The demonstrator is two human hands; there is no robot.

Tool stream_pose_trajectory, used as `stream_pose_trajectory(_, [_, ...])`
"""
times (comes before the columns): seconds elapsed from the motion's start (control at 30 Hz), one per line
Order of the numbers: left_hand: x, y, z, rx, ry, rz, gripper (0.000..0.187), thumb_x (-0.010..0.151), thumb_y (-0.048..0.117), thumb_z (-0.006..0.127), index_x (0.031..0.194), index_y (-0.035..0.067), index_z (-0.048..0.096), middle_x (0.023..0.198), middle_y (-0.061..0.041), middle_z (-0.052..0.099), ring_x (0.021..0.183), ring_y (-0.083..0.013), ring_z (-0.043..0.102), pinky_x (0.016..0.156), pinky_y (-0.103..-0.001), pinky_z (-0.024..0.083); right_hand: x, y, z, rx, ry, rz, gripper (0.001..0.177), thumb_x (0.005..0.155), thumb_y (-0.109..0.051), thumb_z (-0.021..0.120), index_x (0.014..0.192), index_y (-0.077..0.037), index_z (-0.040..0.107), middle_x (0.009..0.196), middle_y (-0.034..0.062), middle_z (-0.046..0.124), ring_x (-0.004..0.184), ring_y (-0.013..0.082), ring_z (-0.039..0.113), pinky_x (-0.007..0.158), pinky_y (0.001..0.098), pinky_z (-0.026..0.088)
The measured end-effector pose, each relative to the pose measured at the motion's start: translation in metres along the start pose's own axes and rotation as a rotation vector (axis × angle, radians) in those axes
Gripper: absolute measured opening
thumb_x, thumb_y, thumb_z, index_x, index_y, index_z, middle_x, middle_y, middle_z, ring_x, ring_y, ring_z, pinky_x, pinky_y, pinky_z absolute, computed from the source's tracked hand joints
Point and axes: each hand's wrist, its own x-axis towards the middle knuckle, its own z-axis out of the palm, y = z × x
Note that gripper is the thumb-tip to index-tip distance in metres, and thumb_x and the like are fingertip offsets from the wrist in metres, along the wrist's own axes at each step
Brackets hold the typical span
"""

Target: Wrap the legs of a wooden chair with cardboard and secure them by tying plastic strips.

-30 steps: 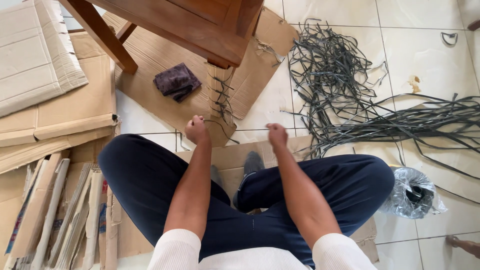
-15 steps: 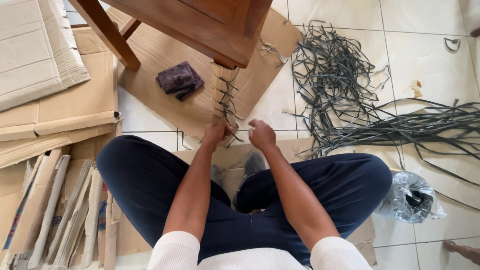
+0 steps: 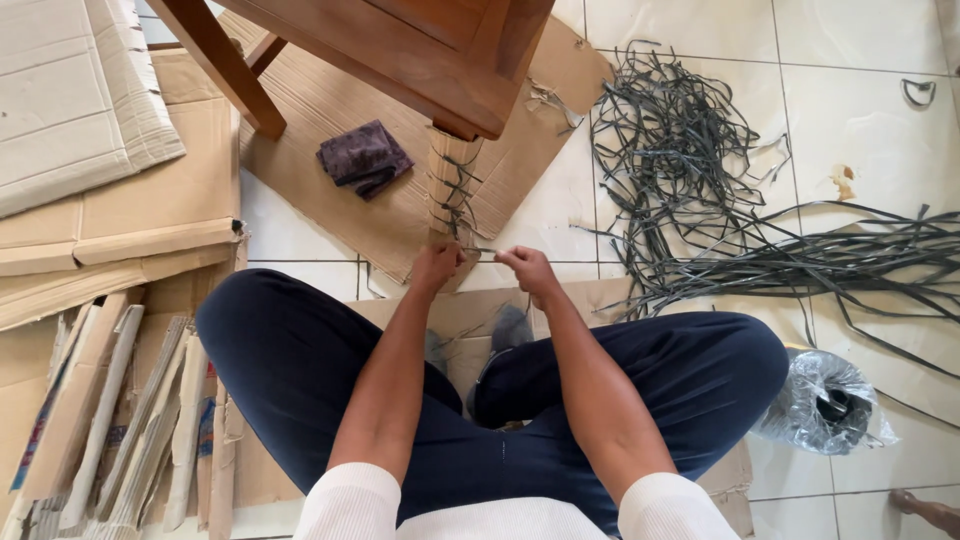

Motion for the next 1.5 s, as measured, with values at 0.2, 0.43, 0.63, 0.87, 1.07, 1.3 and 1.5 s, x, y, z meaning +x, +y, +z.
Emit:
stream_pose_trajectory(0.2, [0.021,-0.023,-0.006,0.145,0.172,-0.028,0.041,0.09,0.046,0.059,0.081,0.011,0.08,0.069,-0.008,0.073,0.064,-0.0194,0.07,0.065,-0.036,0.052,0.016,0.015,-0.023,0.226,0.159,0.095,0.027,0.094,-0.036,0.075,0.093,-0.009,0.075,0.061,-0.0089,0.035,0.045,0.0035,0.026,0.04,0.025,0.018])
stream_pose_trajectory(0.43, [0.033,-0.035,-0.015,0.146,0.382,-0.008,0.041,0.092,0.044,0.057,0.083,0.011,0.079,0.07,-0.009,0.071,0.069,-0.0238,0.069,0.067,-0.039,0.052,0.039,0.043,-0.031,0.136,0.226,0.118,0.024,0.092,-0.031,0.076,0.094,-0.007,0.076,0.067,-0.0065,0.049,0.047,0.0029,0.031,0.04,0.0238,0.022])
stream_pose_trajectory(0.63, [0.04,-0.031,-0.017,-0.065,0.478,0.048,0.04,0.099,0.04,0.06,0.086,0.007,0.076,0.07,-0.005,0.071,0.065,-0.0167,0.065,0.065,-0.035,0.05,0.055,0.04,-0.036,0.465,0.417,0.097,0.022,0.091,-0.02,0.073,0.109,-0.008,0.073,0.094,0.002,0.075,0.052,0.0029,0.039,0.04,0.0217,0.025])
stream_pose_trajectory(0.87, [0.071,-0.028,-0.017,-0.366,0.417,0.162,0.023,0.101,0.025,0.066,0.105,0.004,0.071,0.09,0.0,0.07,0.08,-0.0083,0.06,0.071,-0.026,0.049,0.074,0.006,-0.029,0.88,0.426,0.054,0.036,0.095,-0.015,0.071,0.13,-0.014,0.063,0.11,-0.0018,0.076,0.057,0.002,0.047,0.041,0.0201,0.028])
stream_pose_trajectory(1.07, [0.129,-0.049,-0.017,-0.555,0.269,0.236,0.031,0.109,0.029,0.058,0.12,0.002,0.07,0.106,-0.002,0.066,0.096,-0.0097,0.057,0.087,-0.026,0.047,0.109,-0.002,-0.002,0.859,0.292,0.049,0.035,0.095,-0.013,0.069,0.129,-0.016,0.064,0.107,-0.005,0.076,0.058,0.0011,0.049,0.04,0.019,0.026])
stream_pose_trajectory(1.3, [0.172,-0.069,-0.021,-0.531,0.039,0.114,0.055,0.112,0.041,0.038,0.151,0.003,0.047,0.15,-0.008,0.055,0.135,-0.019,0.05,0.115,-0.032,0.036,0.199,0.063,0.033,0.628,0.138,0.063,0.032,0.101,-0.018,0.068,0.133,-0.012,0.071,0.089,-0.0009,0.06,0.057,0.005,0.047,0.04,0.0224,0.029])
stream_pose_trajectory(1.5, [0.184,-0.071,-0.022,-0.389,-0.112,-0.018,0.052,0.1,0.027,0.043,0.142,0.0,0.058,0.143,-0.015,0.059,0.131,-0.027,0.051,0.112,-0.039,0.039,0.197,0.019,0.056,0.886,-0.068,0.149,0.043,0.098,-0.03,0.062,0.135,-0.009,0.063,0.127,0.0092,0.072,0.106,0.0218,0.073,0.085,0.0363,0.063])
